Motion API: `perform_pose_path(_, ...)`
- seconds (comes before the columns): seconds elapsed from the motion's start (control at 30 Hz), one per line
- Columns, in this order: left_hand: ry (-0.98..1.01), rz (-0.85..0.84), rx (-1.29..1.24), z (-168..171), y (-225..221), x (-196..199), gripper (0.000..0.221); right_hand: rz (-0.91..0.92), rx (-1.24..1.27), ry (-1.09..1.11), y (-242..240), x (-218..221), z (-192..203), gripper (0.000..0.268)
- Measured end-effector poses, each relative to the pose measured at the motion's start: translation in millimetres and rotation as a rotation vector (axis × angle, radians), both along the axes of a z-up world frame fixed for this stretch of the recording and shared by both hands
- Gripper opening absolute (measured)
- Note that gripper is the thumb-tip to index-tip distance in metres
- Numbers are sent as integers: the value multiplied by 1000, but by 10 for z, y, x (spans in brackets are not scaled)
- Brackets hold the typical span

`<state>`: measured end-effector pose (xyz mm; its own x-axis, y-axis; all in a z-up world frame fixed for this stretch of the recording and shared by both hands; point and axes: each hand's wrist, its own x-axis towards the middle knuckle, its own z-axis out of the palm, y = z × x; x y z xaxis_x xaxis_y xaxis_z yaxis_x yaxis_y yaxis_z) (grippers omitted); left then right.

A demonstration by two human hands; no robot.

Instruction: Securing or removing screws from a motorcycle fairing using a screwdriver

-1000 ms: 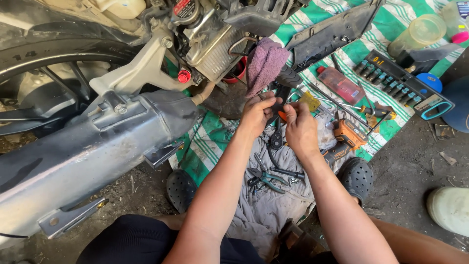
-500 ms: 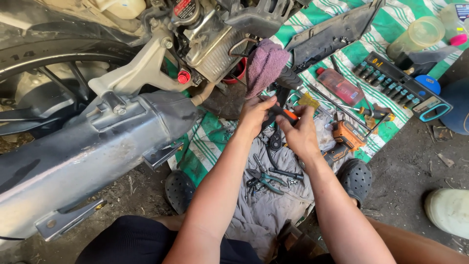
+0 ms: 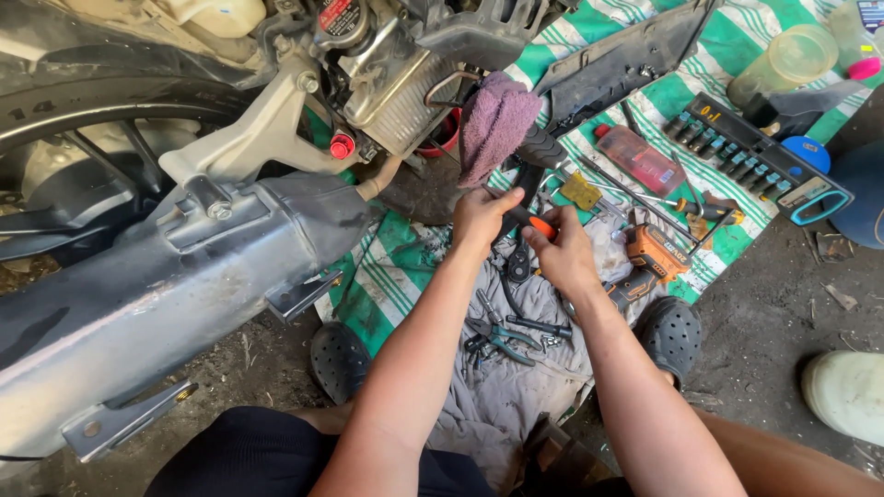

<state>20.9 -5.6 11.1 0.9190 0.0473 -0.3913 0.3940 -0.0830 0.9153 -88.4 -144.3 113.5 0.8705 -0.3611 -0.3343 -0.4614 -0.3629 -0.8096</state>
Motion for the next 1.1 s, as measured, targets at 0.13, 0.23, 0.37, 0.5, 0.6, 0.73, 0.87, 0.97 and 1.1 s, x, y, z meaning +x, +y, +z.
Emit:
perform_pose_path(0.13,21,-80,86,264,67,-79,61,8,-16,69,18,11,-116,51)
perform_pose_path(0.23,101,34,-327,636,41,-174,46,-31,115,21,95,45,59,49)
perform_pose_path(0.37,-26,-7,61,60,-28,-62,36,-50,163,-11,30,59,-401,62)
perform_pose_path(0.5,19,-78,-55,67,69,-94,43,-95,291,-31,88,46,-416,28)
perform_pose_path(0.6,99,-67,-290,484,152,-222,42,-180,521,14,127,55,-67,36)
perform_pose_path(0.73,9,-60,-139,24,85,-86,41,-218,654,-78,124,74,-51,39)
perform_pose_path(0.87,-23,-173,40,430,178,-156,42,-133,584,-143,-21,82,-406,40)
perform_pose_path(0.97,13,-202,174,467,132,-173,63,-175,526,-123,-30,69,-473,26)
perform_pose_path(1.1,46,-114,-8,171,17,-118,62,-235,637,-74,97,70,-174,38)
